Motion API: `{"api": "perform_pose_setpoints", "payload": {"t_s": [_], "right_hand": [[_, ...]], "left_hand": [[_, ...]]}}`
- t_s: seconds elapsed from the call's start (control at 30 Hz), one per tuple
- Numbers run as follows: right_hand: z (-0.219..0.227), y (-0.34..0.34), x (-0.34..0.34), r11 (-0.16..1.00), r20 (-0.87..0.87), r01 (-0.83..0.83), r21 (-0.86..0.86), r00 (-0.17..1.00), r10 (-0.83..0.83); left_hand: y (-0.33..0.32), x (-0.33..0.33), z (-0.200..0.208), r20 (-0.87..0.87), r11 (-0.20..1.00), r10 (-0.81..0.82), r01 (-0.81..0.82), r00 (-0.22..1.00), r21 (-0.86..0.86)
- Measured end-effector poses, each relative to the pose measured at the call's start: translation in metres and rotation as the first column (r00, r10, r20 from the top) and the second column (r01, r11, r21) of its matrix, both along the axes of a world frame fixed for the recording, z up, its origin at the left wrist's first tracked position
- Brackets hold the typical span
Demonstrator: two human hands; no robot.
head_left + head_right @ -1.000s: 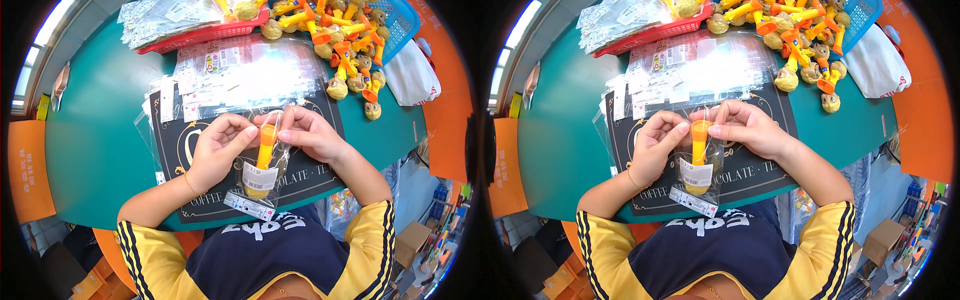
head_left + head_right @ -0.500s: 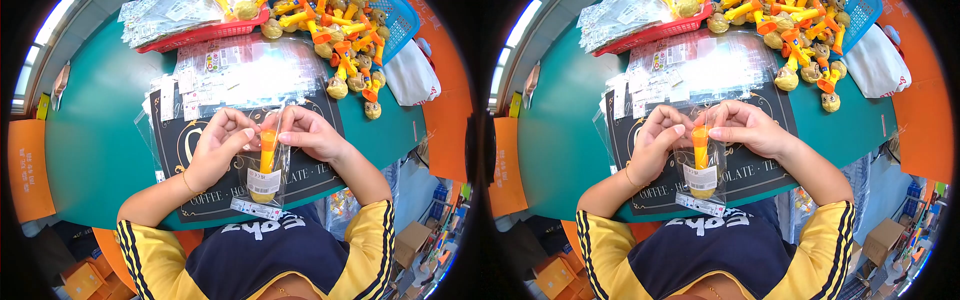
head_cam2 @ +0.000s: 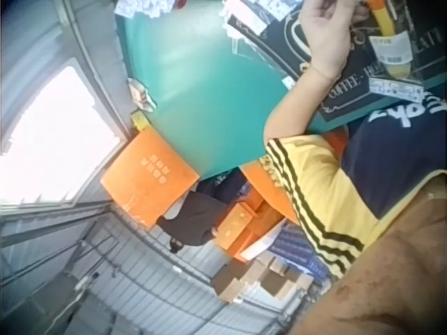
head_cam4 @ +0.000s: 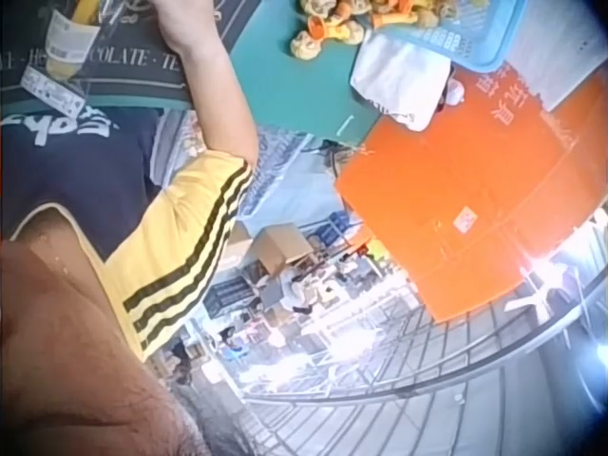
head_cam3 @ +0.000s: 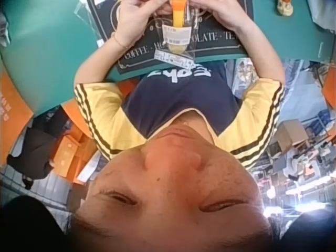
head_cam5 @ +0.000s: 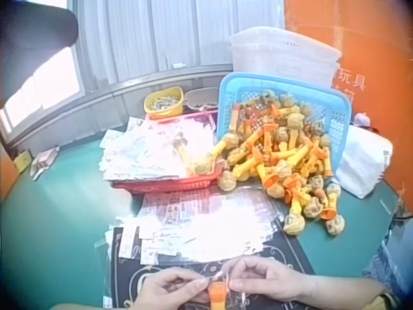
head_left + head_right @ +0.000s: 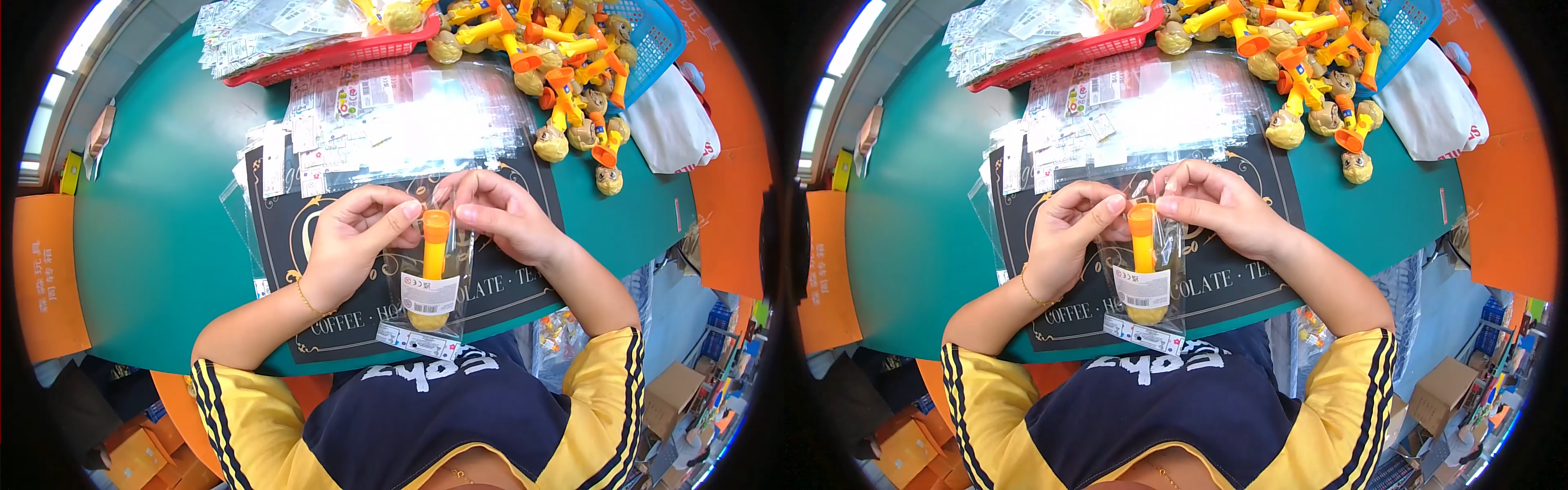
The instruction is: Picking up small plastic toy components and placing them into clear plastic bags.
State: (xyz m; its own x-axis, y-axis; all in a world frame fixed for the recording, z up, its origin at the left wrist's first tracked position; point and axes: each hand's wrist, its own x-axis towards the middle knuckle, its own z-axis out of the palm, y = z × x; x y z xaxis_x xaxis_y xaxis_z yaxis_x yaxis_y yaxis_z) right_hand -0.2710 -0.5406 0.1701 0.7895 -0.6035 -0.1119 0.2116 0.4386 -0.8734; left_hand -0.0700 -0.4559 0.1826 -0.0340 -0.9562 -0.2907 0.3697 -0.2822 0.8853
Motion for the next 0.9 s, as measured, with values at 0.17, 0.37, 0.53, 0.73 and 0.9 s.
{"api": "perform_pose_setpoints", "payload": {"t_s": [0.17, 0.37, 0.53, 0.73, 0.9], "right_hand": [[-0.003, 0.001, -0.001, 0.992, -0.096, 0.033, -0.118, 0.994, -0.045], [-0.002, 0.003, -0.001, 0.982, -0.039, 0.117, -0.148, 0.992, -0.124], [-0.002, 0.002, -0.002, 0.993, -0.064, 0.108, -0.053, 0.992, -0.111], [0.005, -0.001, -0.004, 0.992, -0.125, 0.104, 0.066, 0.988, -0.095], [0.002, -0.004, -0.008, 0.982, -0.157, 0.108, 0.154, 0.984, -0.084]], "left_hand": [[0.001, -0.001, -0.001, 0.014, 1.000, 0.007, -0.007, 1.000, 0.007], [-0.003, 0.001, -0.005, -0.014, 0.998, 0.068, -0.068, 0.998, 0.011], [-0.002, 0.005, -0.007, -0.002, 0.999, 0.025, -0.025, 1.000, -0.032], [-0.004, 0.009, -0.006, -0.015, 1.000, -0.006, 0.005, 1.000, -0.023], [-0.008, 0.012, -0.004, -0.038, 0.999, -0.016, 0.018, 0.999, 0.049]]}}
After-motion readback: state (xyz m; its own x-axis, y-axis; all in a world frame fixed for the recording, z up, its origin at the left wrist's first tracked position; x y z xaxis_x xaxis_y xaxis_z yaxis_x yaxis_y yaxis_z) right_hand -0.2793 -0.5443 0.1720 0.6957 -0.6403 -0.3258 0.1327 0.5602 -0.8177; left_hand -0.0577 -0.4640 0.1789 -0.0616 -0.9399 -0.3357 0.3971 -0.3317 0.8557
